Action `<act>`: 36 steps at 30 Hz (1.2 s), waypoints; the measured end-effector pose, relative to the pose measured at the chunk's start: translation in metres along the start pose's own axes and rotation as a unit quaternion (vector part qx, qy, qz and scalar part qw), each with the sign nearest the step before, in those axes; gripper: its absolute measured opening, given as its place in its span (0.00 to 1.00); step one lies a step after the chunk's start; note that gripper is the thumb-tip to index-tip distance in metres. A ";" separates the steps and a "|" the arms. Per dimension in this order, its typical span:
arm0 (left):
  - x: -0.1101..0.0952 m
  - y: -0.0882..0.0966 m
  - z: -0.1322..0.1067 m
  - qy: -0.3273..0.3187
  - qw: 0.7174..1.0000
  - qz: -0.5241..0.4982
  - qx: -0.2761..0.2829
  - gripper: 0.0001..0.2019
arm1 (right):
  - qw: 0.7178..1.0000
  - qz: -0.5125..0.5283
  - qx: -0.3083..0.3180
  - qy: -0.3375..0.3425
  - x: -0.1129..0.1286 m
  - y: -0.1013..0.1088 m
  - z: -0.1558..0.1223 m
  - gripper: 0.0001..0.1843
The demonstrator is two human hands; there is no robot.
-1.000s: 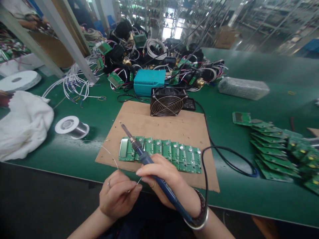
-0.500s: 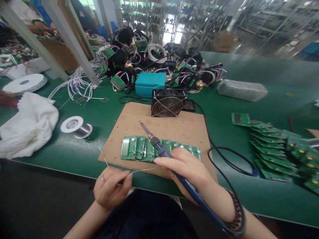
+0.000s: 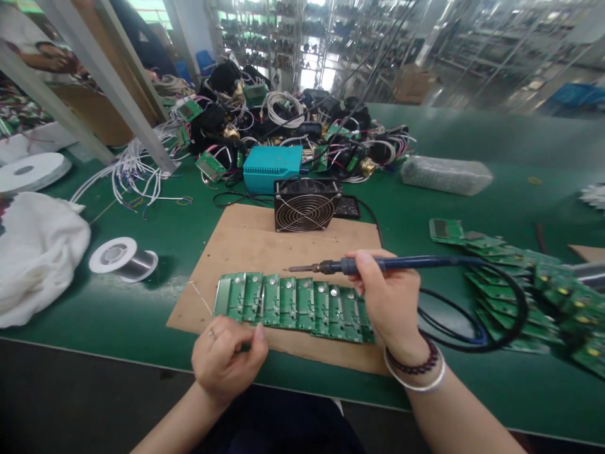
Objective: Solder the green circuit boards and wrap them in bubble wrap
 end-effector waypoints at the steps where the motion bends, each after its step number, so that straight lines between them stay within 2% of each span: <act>1: 0.000 -0.001 -0.001 0.002 1.000 0.001 0.001 0.11 | 1.000 -0.009 0.003 -0.006 -0.002 0.000 0.001 0.14; 6: 0.001 0.001 -0.002 0.029 0.999 -0.017 -0.005 0.12 | 0.999 -0.045 0.027 0.014 -0.002 0.000 -0.004 0.14; 11: 0.000 0.002 -0.002 0.028 0.999 -0.018 0.002 0.12 | 0.996 -0.073 0.027 0.053 0.004 -0.003 -0.008 0.11; 20: -0.001 -0.001 0.002 0.035 0.999 -0.018 0.009 0.12 | 0.991 -0.108 0.026 0.071 0.007 -0.003 -0.009 0.10; 29: 0.000 -0.003 0.000 0.029 0.999 -0.014 0.014 0.13 | 0.993 -0.097 0.035 0.064 0.006 -0.003 -0.009 0.10; 36: 0.000 -0.002 -0.002 0.032 0.999 -0.024 0.014 0.12 | 0.998 -0.044 0.015 0.030 -0.001 0.002 -0.008 0.11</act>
Point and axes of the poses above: each hand's wrist, its own z-axis towards the middle knuckle, its own y-axis out of the back of the hand, x = y × z, the point moved 2 cm from there along z, towards the middle knuckle, and after that the axes turned 12 degrees about -y, right-handed, at the moved point
